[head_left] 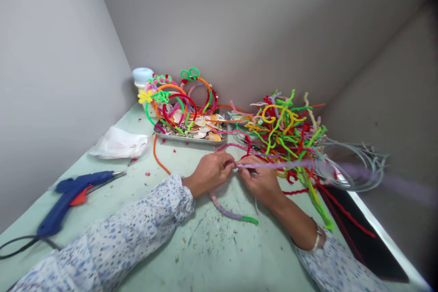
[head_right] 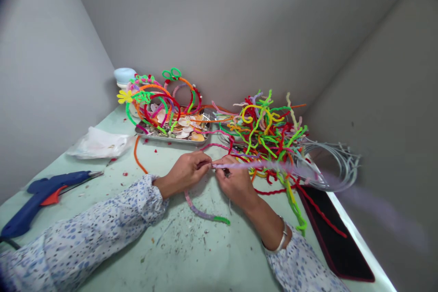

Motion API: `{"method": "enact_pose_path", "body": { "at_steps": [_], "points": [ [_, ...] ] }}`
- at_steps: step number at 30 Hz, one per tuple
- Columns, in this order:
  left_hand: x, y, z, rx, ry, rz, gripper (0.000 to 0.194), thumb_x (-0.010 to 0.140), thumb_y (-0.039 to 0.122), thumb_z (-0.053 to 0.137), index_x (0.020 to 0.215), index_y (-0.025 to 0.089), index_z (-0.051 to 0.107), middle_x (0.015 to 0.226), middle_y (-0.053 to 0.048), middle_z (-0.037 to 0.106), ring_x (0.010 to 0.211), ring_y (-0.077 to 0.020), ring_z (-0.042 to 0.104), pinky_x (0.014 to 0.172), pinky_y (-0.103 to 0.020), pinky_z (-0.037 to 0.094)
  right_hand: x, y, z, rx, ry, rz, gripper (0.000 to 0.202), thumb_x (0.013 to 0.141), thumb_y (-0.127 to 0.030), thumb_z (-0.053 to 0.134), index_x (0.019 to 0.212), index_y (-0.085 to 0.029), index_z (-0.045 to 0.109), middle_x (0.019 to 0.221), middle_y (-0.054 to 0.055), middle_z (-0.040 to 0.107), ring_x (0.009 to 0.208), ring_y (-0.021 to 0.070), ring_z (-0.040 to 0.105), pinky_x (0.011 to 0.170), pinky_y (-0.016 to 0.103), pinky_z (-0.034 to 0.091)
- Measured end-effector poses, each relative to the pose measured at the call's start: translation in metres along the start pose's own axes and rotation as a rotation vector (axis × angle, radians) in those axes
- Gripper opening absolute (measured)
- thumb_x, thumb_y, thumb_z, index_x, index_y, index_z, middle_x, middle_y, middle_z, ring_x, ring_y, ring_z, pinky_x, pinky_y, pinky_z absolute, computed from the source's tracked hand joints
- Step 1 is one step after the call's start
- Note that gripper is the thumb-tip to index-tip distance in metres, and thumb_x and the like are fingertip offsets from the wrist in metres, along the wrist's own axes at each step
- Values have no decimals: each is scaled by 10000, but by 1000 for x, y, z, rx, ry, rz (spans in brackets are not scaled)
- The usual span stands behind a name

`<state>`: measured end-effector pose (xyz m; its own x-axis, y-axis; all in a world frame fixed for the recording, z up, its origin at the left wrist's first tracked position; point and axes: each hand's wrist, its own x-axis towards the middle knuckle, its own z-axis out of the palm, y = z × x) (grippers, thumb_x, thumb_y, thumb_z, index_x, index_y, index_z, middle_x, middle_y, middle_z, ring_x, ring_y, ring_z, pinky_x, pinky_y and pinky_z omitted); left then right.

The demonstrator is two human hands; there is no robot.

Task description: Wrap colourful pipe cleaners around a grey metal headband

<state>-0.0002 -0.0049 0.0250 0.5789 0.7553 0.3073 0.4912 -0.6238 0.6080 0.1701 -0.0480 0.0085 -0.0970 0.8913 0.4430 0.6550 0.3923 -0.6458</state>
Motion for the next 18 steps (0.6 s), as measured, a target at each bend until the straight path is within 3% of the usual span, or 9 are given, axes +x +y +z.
{"method": "enact_pose_path", "body": {
  "at_steps": [8,14,18],
  "points": [
    [0,-1,0,0,-1,19,199,818,186,485,892,165,668,839,-32,666,763,-137,581,691,-224,416,0,-1,-4,87,-34,29,181,815,-191,509,879,-215,677,819,49,639,781,188,589,718,310,464],
    [-1,1,1,47,-21,16,187,822,217,496,896,171,662,826,-38,659,740,-139,575,658,-226,406,7,1,-4,393,-110,397,220,786,-382,576,722,-183,644,630,17,617,591,156,556,540,262,432],
    [-2,3,1,67,-37,62,174,824,205,491,874,172,655,812,-31,650,728,-134,568,644,-224,396,10,3,-4,540,-172,528,226,738,-394,622,687,-173,616,592,4,609,554,139,549,521,246,418]
  ]
}}
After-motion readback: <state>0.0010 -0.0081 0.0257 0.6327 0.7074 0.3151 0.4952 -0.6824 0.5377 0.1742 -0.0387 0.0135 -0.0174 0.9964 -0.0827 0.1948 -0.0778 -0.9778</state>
